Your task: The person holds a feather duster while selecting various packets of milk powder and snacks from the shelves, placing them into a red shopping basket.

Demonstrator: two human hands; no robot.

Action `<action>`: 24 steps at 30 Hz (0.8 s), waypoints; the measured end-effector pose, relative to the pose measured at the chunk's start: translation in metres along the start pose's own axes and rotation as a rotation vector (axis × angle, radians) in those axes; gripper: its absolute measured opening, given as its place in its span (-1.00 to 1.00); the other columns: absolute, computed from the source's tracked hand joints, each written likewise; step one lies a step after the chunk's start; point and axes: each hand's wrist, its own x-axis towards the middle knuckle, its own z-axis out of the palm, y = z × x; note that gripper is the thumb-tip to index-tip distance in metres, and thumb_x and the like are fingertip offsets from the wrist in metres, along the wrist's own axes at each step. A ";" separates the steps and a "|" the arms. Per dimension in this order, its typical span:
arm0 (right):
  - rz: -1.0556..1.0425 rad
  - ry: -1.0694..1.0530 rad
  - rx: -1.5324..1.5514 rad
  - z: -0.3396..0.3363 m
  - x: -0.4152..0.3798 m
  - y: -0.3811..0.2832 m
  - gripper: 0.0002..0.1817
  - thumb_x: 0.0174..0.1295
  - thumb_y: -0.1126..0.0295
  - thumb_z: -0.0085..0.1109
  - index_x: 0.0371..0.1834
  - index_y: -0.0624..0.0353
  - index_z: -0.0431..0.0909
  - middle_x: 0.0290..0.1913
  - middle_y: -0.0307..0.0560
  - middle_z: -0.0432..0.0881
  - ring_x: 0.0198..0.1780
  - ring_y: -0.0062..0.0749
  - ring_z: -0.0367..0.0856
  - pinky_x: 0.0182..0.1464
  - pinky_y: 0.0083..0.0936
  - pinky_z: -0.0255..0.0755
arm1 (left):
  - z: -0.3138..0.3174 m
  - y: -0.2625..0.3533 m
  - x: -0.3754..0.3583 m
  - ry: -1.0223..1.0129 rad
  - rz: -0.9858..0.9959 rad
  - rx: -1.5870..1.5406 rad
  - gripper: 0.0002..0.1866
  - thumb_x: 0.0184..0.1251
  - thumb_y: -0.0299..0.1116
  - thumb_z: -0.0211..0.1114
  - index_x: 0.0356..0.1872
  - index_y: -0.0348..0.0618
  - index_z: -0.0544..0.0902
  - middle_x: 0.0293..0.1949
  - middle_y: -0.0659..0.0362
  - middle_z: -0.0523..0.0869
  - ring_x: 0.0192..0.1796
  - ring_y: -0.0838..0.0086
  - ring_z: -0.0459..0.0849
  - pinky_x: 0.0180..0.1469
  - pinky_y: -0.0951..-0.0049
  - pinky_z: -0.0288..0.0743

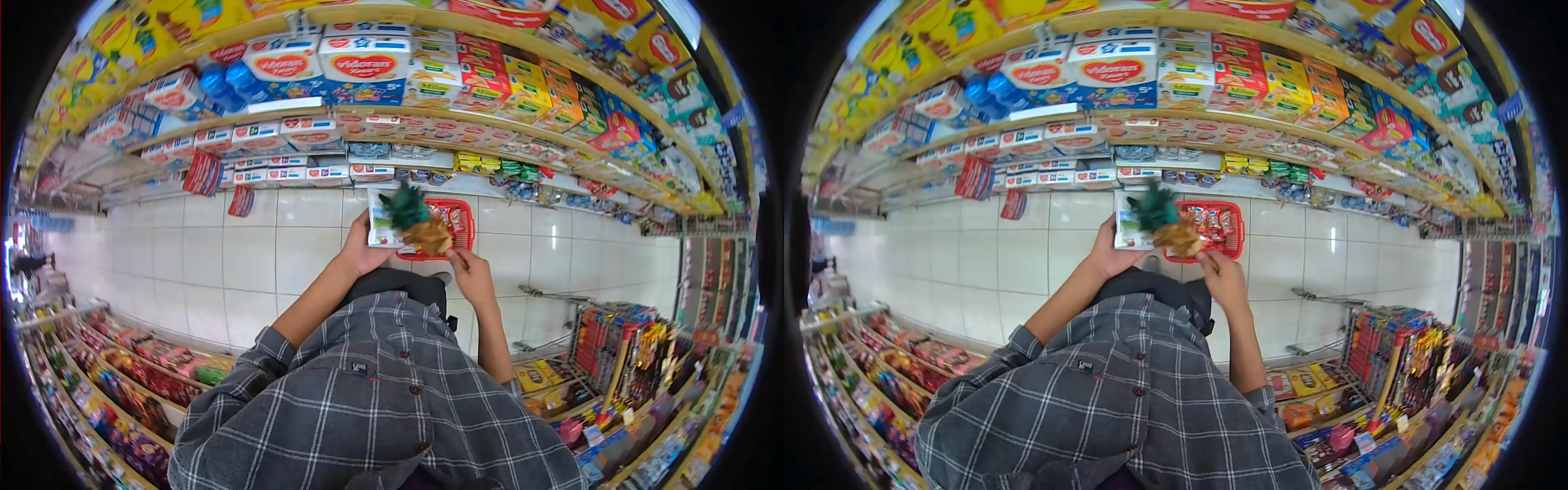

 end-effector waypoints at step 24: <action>1.022 -0.033 -0.349 0.271 -0.073 0.385 -0.50 -0.06 0.20 0.35 -0.06 0.14 0.42 -0.06 0.04 0.49 0.09 0.05 0.47 0.06 -0.04 0.41 | -0.218 0.110 0.413 0.257 0.874 1.429 -0.71 0.29 -0.57 0.31 0.01 -0.35 0.52 -0.18 0.12 0.67 -0.20 0.53 0.63 -0.09 0.50 0.57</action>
